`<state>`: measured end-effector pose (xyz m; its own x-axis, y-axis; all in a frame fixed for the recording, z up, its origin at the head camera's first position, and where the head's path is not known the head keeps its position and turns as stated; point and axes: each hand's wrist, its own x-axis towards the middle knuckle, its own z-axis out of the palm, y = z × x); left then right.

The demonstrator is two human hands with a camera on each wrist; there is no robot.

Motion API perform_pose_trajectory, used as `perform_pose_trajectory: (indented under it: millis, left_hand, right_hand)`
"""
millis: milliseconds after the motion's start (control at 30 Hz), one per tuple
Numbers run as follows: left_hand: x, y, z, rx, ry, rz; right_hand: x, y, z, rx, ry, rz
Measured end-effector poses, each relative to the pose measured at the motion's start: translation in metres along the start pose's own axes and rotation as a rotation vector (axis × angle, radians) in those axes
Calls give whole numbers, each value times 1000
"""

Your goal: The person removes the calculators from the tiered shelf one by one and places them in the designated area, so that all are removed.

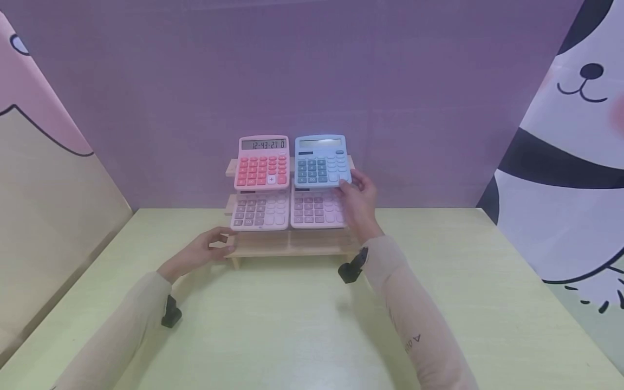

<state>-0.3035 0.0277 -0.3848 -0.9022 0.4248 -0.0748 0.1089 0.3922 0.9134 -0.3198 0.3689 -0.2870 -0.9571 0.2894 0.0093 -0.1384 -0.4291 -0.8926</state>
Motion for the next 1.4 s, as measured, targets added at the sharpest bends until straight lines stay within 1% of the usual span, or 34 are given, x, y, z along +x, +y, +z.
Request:
perform_pose_trajectory:
  millis: [233, 333, 467, 567, 633, 800, 1067, 1133, 1400]
  left_hand:
    - [0, 0, 0, -4, -1, 6]
    - [0, 0, 0, -7, -1, 8]
    - [0, 0, 0, 0, -5, 15]
    - [0, 0, 0, 5, -6, 17]
    - [0, 0, 0, 8, -6, 15]
    - [-1, -1, -1, 6, -9, 16]
    - [-2, 0, 0, 10, -12, 22]
    - [-2, 0, 0, 12, -10, 18]
    - [-3, 1, 0, -3, -13, 35]
  right_hand:
    - [-3, -4, -1, 55, -1, 19]
    - [-4, -5, -3, 57, -2, 26]
    - [-4, -8, -7, 29, 1, 26]
    - [-5, -11, -10, 39, -2, 18]
    - [-4, -13, -12, 66, -7, 14]
    - [-3, -16, -19, 95, -12, 8]
    - [-2, -20, -32, 41, -12, -9]
    - [-2, -22, -36, 56, -15, -10]
    - [-2, -30, -55, 57, -26, -27]
